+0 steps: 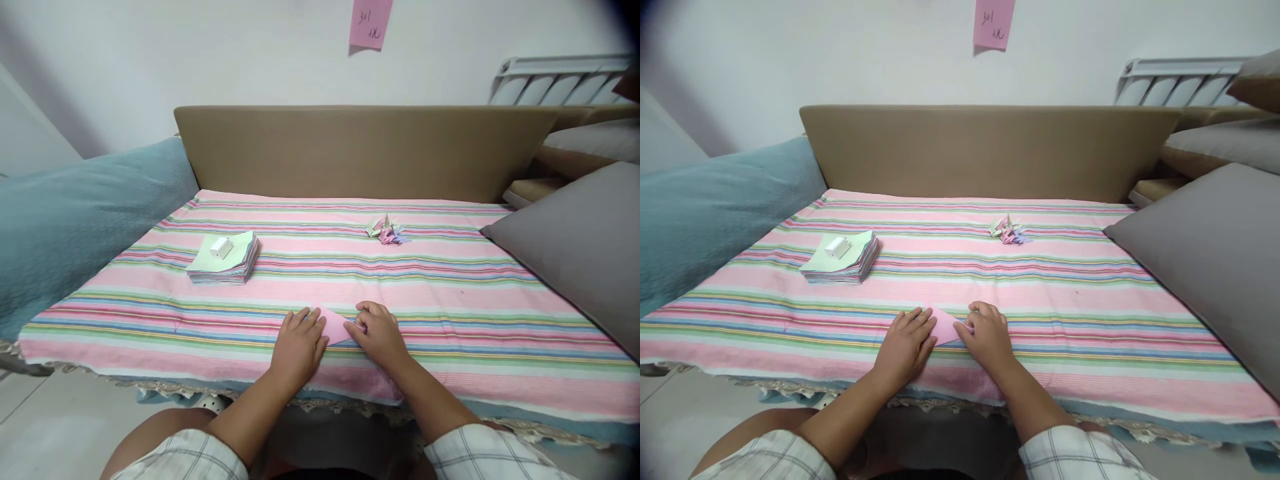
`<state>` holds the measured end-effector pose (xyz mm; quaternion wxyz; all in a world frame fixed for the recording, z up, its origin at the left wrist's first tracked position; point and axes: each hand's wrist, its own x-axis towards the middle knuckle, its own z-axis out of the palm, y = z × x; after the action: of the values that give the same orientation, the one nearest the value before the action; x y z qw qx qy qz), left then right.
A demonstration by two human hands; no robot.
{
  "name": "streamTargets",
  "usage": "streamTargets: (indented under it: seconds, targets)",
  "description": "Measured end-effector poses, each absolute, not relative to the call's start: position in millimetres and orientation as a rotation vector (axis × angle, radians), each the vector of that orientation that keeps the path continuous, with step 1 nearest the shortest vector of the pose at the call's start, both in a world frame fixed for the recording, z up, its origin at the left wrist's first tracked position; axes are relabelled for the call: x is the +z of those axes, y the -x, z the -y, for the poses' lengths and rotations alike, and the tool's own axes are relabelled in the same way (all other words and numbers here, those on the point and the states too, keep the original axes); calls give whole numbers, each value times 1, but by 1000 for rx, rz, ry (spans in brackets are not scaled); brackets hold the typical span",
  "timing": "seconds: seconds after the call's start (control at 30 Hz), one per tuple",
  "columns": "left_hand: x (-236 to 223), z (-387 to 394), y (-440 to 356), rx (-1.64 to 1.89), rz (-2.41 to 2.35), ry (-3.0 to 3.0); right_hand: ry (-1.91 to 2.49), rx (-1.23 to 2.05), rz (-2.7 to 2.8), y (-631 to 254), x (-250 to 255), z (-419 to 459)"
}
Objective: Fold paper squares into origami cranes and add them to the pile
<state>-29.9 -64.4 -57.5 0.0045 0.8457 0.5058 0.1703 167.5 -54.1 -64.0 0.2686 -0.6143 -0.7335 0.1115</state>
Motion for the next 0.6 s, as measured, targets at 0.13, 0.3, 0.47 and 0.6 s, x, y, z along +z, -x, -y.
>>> streamTargets:
  seconds: [0.13,0.3,0.47,0.6]
  targets:
    - [-52,59,35,466,-1600,-2514,1649,285,1979,-168,-65,54]
    - [-50,53,38,427,-1602,-2443,1610,202,1960,-168,-69,54]
    - [-51,52,39,396,-1609,-2441,1276,-22,2079,-162,-70,68]
    - [-51,51,40,372,-1615,-2471,1081,-103,2255,-156,-70,81]
